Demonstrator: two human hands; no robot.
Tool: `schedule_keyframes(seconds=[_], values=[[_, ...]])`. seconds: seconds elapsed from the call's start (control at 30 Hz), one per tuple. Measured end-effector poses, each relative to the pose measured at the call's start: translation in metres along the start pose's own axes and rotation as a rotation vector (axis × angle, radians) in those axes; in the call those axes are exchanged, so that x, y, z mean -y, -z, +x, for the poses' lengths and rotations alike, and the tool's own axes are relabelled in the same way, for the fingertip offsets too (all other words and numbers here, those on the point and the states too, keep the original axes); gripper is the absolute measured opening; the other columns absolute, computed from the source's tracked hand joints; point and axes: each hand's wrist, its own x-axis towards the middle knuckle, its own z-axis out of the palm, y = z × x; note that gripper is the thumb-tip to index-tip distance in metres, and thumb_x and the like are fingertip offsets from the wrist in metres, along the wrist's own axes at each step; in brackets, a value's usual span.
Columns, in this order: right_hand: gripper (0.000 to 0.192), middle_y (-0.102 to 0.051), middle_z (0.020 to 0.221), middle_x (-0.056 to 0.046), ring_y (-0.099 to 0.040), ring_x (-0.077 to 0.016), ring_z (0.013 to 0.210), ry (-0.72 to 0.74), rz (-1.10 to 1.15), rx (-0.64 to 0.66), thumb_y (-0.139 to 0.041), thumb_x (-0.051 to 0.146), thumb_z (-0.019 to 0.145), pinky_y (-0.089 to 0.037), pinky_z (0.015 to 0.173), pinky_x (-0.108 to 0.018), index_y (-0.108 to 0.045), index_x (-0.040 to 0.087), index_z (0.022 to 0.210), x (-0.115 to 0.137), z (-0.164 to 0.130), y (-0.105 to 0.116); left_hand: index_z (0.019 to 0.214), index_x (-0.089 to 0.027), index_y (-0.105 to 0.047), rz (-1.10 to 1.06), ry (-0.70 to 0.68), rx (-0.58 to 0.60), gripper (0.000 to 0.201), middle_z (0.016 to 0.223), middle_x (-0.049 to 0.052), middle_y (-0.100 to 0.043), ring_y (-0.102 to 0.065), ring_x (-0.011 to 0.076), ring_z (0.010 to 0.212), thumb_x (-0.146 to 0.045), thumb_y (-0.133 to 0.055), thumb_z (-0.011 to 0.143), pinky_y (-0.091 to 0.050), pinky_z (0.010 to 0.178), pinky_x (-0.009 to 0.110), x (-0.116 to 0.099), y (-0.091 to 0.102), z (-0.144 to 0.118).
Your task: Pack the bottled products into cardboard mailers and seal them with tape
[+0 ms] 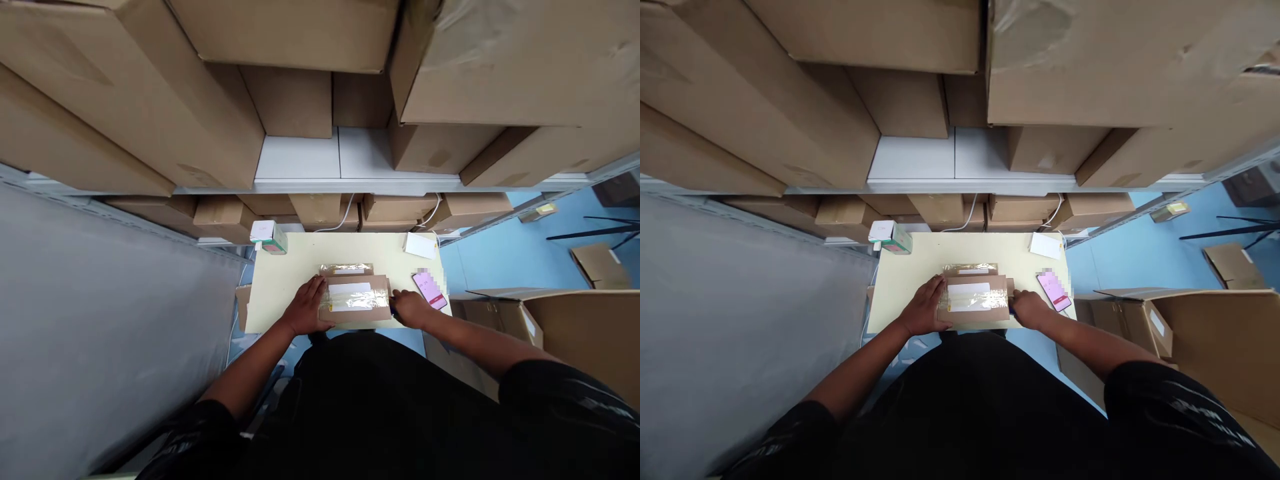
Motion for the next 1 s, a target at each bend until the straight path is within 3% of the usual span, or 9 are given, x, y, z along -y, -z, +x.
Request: schedule_keyframes(seconds=[0.07,0.2,0.3,0.4,0.53,0.7,0.87,1.0], values=[[0.045,-0.068,0.114,-0.018,-0.07,-0.0311,0.094,-0.143,0.061,-0.046,-0.065,0.035,0.088,-0.052,0.073,-0.036,-0.064,0.018,0.129,-0.009,-0.011,-0.015,0.167,-0.011,-0.009,-0.004,0.013,0.011,0.142,0.167,0.026,-0.025,-0.026,0.0456,0.155,-0.065,-0.087,0.061,-0.027,0.126,0.059,-0.001,0.0,0.0],[0.062,-0.07,0.117,-0.017,-0.073,-0.0281,0.095,-0.418,0.295,-0.102,-0.066,0.028,0.081,-0.052,0.07,-0.032,-0.054,0.019,0.14,-0.045,-0.026,-0.033,0.167,-0.01,-0.008,-0.011,0.019,0.027,0.143,0.167,0.026,-0.026,-0.025,0.0458,0.155,-0.065,-0.088,0.061,-0.028,0.125,0.059,0.0,0.001,0.001],[0.052,-0.074,0.098,-0.01,-0.072,-0.0245,0.08,-0.583,0.532,-0.231,-0.065,0.027,0.078,-0.049,0.061,-0.029,-0.056,0.021,0.128,-0.066,-0.018,-0.031,0.167,-0.013,-0.007,-0.019,0.02,0.025,0.143,0.168,0.025,-0.026,-0.026,0.0459,0.155,-0.062,-0.088,0.061,-0.03,0.124,0.059,0.001,0.001,0.0],[0.035,-0.073,0.084,-0.005,-0.068,-0.0225,0.069,-0.727,0.706,-0.376,-0.063,0.031,0.08,-0.047,0.057,-0.028,-0.056,0.025,0.114,-0.078,0.012,-0.018,0.167,-0.015,-0.006,-0.021,0.018,0.023,0.141,0.169,0.025,-0.024,-0.026,0.0469,0.155,-0.061,-0.088,0.062,-0.031,0.123,0.061,0.003,0.001,0.0],[0.031,-0.073,0.092,-0.005,-0.068,-0.022,0.078,-0.784,0.748,-0.363,-0.063,0.031,0.081,-0.048,0.064,-0.029,-0.058,0.024,0.111,-0.09,0.064,0.001,0.167,-0.013,-0.004,0.004,-0.009,0.027,0.144,0.169,0.027,-0.023,-0.025,0.0467,0.155,-0.062,-0.088,0.062,-0.03,0.124,0.061,0.004,0.002,0.001],[0.034,-0.068,0.118,-0.017,-0.063,-0.0294,0.109,-0.81,0.607,-0.261,-0.065,0.039,0.083,-0.05,0.08,-0.033,-0.066,0.018,0.109,-0.101,0.099,0.001,0.167,-0.012,-0.005,0.013,0.005,0.045,0.143,0.169,0.026,-0.023,-0.024,0.0461,0.156,-0.063,-0.088,0.063,-0.029,0.125,0.06,0.001,0.005,0.0],[0.043,-0.065,0.119,-0.024,-0.061,-0.0344,0.112,-0.813,0.63,-0.284,-0.062,0.042,0.088,-0.049,0.084,-0.041,-0.064,0.011,0.117,-0.099,0.094,-0.003,0.168,-0.015,-0.01,-0.013,0.048,0.057,0.143,0.17,0.024,-0.023,-0.024,0.0451,0.156,-0.067,-0.088,0.061,-0.028,0.125,0.061,0.0,0.006,-0.001],[0.046,-0.063,0.125,-0.022,-0.058,-0.0366,0.12,-0.806,0.676,-0.399,-0.053,0.051,0.094,-0.05,0.092,-0.046,-0.061,0.015,0.122,-0.076,0.07,-0.007,0.168,-0.021,-0.013,-0.11,0.108,0.07,0.131,0.173,0.02,-0.015,-0.023,0.0412,0.158,-0.066,-0.086,0.068,-0.033,0.124,0.057,0.0,0.004,-0.007]])
